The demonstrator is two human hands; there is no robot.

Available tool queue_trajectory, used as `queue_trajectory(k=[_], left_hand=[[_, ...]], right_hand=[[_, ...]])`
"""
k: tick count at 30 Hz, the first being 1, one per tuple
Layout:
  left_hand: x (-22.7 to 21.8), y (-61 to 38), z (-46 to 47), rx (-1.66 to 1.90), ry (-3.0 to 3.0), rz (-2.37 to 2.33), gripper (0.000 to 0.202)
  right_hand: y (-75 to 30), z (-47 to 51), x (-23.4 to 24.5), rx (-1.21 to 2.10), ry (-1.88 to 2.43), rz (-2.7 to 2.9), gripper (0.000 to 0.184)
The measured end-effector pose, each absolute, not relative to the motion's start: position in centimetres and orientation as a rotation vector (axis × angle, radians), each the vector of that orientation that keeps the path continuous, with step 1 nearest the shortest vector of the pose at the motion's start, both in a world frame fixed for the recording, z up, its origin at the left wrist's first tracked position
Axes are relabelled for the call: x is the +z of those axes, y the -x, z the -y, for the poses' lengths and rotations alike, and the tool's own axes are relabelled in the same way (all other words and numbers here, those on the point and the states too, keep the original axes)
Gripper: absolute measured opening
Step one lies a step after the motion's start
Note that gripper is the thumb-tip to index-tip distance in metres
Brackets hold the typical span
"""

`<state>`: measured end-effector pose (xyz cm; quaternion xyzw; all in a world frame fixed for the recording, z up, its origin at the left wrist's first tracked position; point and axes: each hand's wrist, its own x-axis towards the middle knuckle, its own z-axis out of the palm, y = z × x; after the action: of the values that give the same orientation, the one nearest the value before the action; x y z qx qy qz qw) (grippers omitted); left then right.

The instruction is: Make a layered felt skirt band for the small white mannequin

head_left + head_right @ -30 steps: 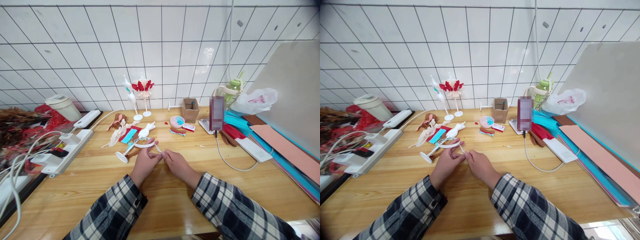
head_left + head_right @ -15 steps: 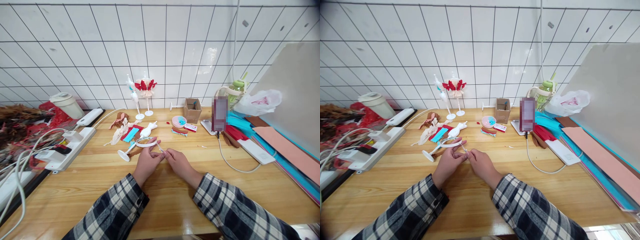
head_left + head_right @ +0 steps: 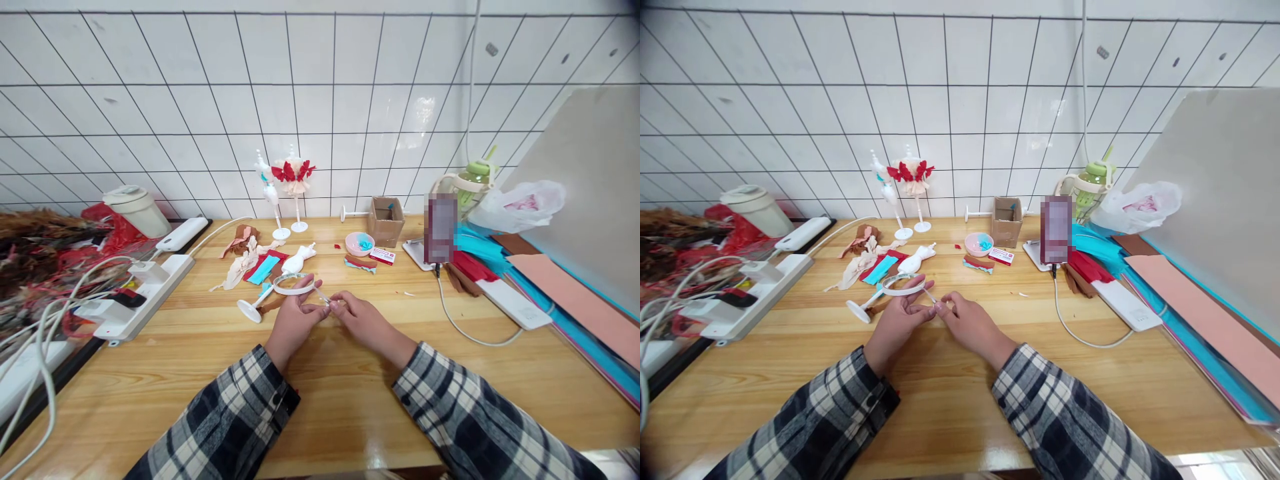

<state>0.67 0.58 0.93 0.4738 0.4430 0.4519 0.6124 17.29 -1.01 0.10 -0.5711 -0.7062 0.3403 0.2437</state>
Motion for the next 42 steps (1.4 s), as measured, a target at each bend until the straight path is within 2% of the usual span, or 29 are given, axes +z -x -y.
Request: queue_trajectory(k=[4, 8, 15, 22, 24, 27, 29, 36, 42], left_hand=[[0.9, -0.6, -0.6, 1.044, -1.111, -1.013, 0.081], [0.9, -0.7, -0.5, 1.023, -1.152, -1.022, 0.083], [0.8, -0.7, -0.4, 1.014, -1.162, -1.038, 0.087], [1.0, -0.7, -0.4, 0.992, -1.077, -1.027, 0.085], [0.9, -0.7, -0.4, 1.004, -1.083, -1.04, 0.087], [0.7, -0.7, -0.5, 1.026, -1.115, -1.065, 0.092], [0.5, -0.7, -0.7, 1.02, -1.149, -1.077, 0.094], [0.2, -0.7, -0.7, 1.007, -1.186, -1.097, 0.093], [0.5, -0.6, -0.7, 1.014, -1.209, -1.149, 0.09]], right_hand=[[-18.5, 0.5, 0.5, 0.97, 1.615, 1.949, 0.05], [-19.1, -0.1, 0.1, 1.006, 1.568, 1.963, 0.044], [-18.8, -0.2, 0.0, 0.839, 1.605, 1.919, 0.024], [-20.9, -0.9, 0.0, 0.724, 1.849, 1.972, 0.021], [-20.9, -0.8, 0.6, 0.799, 1.773, 1.839, 0.025], [-20.2, 0.0, 1.3, 1.074, 1.539, 1.766, 0.046], [-19.3, 0.5, 1.3, 1.176, 1.429, 1.852, 0.05], [-17.3, 1.2, -0.1, 0.9, 1.502, 2.116, 0.035], [-18.0, 0.9, 0.2, 0.833, 1.604, 2.001, 0.044]])
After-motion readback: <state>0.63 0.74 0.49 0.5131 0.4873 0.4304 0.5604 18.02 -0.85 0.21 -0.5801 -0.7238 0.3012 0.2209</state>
